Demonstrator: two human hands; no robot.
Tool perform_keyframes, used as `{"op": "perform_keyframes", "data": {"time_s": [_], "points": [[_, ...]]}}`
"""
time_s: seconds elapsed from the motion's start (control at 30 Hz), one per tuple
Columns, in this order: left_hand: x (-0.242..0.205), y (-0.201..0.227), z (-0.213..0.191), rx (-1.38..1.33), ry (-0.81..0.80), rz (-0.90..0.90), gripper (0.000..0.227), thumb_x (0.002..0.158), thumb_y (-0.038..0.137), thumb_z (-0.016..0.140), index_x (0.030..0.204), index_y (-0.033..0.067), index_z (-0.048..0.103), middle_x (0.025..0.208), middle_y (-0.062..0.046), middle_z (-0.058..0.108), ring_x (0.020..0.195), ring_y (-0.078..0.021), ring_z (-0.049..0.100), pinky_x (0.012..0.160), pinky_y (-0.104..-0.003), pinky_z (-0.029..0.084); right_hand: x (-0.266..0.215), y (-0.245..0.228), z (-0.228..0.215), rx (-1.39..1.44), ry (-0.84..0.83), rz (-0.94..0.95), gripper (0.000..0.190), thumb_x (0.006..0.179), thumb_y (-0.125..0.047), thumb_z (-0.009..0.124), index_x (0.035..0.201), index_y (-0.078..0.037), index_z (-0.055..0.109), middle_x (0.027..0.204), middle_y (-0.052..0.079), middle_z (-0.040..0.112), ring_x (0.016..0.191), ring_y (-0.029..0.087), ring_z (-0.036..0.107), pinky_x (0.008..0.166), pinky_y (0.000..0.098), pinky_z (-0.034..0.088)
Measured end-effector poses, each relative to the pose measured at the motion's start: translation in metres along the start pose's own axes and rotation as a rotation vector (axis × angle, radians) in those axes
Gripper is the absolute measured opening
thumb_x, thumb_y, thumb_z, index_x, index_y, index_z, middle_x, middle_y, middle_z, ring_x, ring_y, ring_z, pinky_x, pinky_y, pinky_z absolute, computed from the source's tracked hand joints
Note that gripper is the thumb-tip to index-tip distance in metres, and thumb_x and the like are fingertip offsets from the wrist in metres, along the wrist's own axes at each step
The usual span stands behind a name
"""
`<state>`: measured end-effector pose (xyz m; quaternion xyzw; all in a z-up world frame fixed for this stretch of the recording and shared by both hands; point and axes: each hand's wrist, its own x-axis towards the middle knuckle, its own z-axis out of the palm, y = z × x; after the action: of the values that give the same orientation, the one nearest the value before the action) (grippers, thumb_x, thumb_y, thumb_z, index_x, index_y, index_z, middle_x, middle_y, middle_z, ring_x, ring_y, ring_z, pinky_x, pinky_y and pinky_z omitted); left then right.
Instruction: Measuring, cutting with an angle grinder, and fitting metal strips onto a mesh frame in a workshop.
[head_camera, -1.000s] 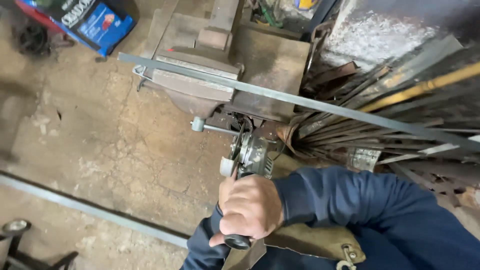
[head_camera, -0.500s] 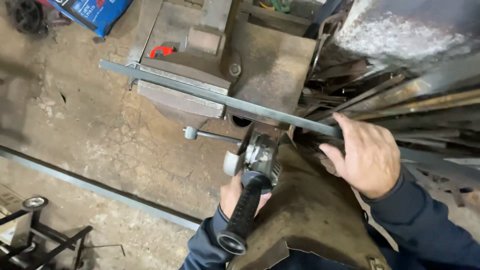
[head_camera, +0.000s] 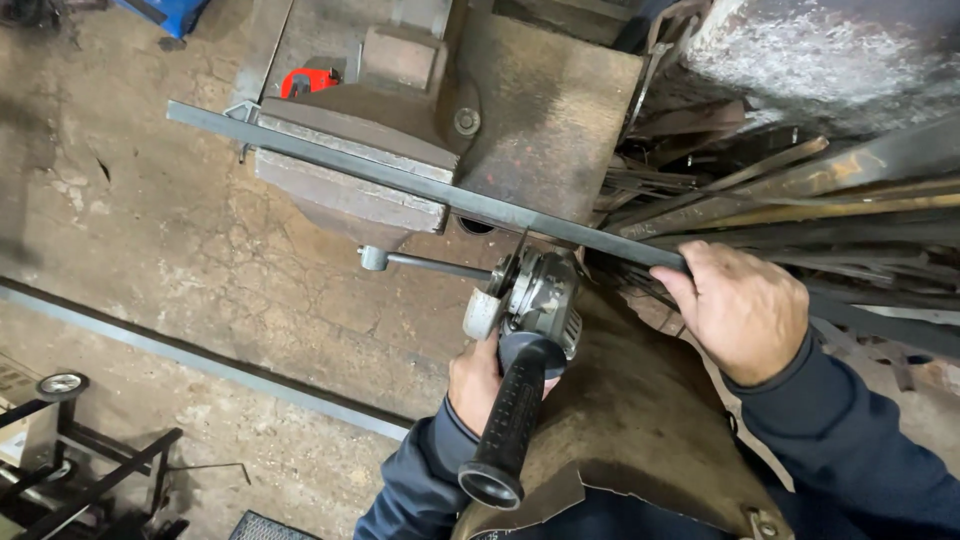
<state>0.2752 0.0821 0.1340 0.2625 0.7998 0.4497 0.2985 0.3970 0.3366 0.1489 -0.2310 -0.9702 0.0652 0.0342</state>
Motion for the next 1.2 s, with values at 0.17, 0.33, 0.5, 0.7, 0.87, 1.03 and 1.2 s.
{"op": "perform_keyframes", "data": {"time_s": [0.17,0.33,0.5,0.7,0.87,1.03,1.2], "points": [[0.001,0.001,0.003,-0.012,-0.014,-0.010,0.069,0.080,0.030,0.086,0.133,-0.0029,0.056,0.094,-0.017,0.079,0.084,-0.0289,0.082,0.075,-0.036,0.066,0.001,0.000,-0.002,0.025,0.041,-0.034,0.034,0.094,-0.041,0.075,0.100,-0.007,0.072,0.085,0.010,0.072,0.074,0.029,0.069,0.066,0.0376,0.053],[0.003,0.008,0.003,-0.014,0.026,0.022,0.074,0.080,0.027,0.085,0.139,-0.0029,0.052,0.098,-0.018,0.079,0.087,-0.0291,0.082,0.076,-0.036,0.065,0.000,0.001,-0.001,0.045,0.038,-0.040,0.033,0.094,-0.040,0.075,0.099,-0.007,0.071,0.087,0.010,0.072,0.076,0.029,0.069,0.067,0.0378,0.053],[0.005,0.008,0.002,-0.030,0.015,0.024,0.078,0.080,0.024,0.084,0.144,-0.0022,0.049,0.100,-0.017,0.079,0.090,-0.0291,0.081,0.079,-0.037,0.064,0.002,0.000,-0.003,0.040,0.011,-0.016,0.033,0.094,-0.041,0.075,0.097,-0.008,0.072,0.083,0.011,0.071,0.074,0.029,0.069,0.066,0.0383,0.053],[0.003,0.006,0.001,-0.016,0.003,0.029,0.073,0.083,0.023,0.082,0.144,-0.0010,0.050,0.100,-0.017,0.079,0.089,-0.0287,0.081,0.079,-0.037,0.063,0.003,0.000,-0.005,0.046,-0.042,0.016,0.032,0.096,-0.042,0.072,0.095,-0.010,0.071,0.080,0.010,0.070,0.071,0.030,0.068,0.062,0.0404,0.052],[0.002,0.003,0.001,-0.030,-0.048,-0.093,0.070,0.079,0.027,0.083,0.139,0.0016,0.057,0.091,-0.015,0.080,0.082,-0.0268,0.082,0.074,-0.036,0.063,0.004,0.002,-0.006,-0.023,-0.132,0.028,0.038,0.097,-0.049,0.068,0.094,-0.012,0.071,0.071,0.010,0.068,0.064,0.031,0.067,0.055,0.0430,0.050],[-0.001,-0.006,0.005,-0.026,-0.052,-0.114,0.065,0.078,0.031,0.087,0.130,0.0021,0.061,0.093,-0.015,0.080,0.085,-0.0268,0.082,0.076,-0.036,0.063,0.006,0.005,-0.006,0.076,-0.083,-0.010,0.036,0.098,-0.048,0.065,0.095,-0.013,0.071,0.072,0.010,0.068,0.062,0.031,0.066,0.054,0.0428,0.050],[0.002,0.000,0.003,-0.045,-0.057,-0.102,0.068,0.078,0.033,0.087,0.132,0.0011,0.059,0.097,-0.014,0.079,0.088,-0.0278,0.081,0.078,-0.036,0.063,0.007,0.005,-0.005,0.071,-0.120,0.003,0.037,0.097,-0.049,0.065,0.088,-0.014,0.070,0.069,0.010,0.067,0.061,0.031,0.066,0.054,0.0437,0.050]]}}
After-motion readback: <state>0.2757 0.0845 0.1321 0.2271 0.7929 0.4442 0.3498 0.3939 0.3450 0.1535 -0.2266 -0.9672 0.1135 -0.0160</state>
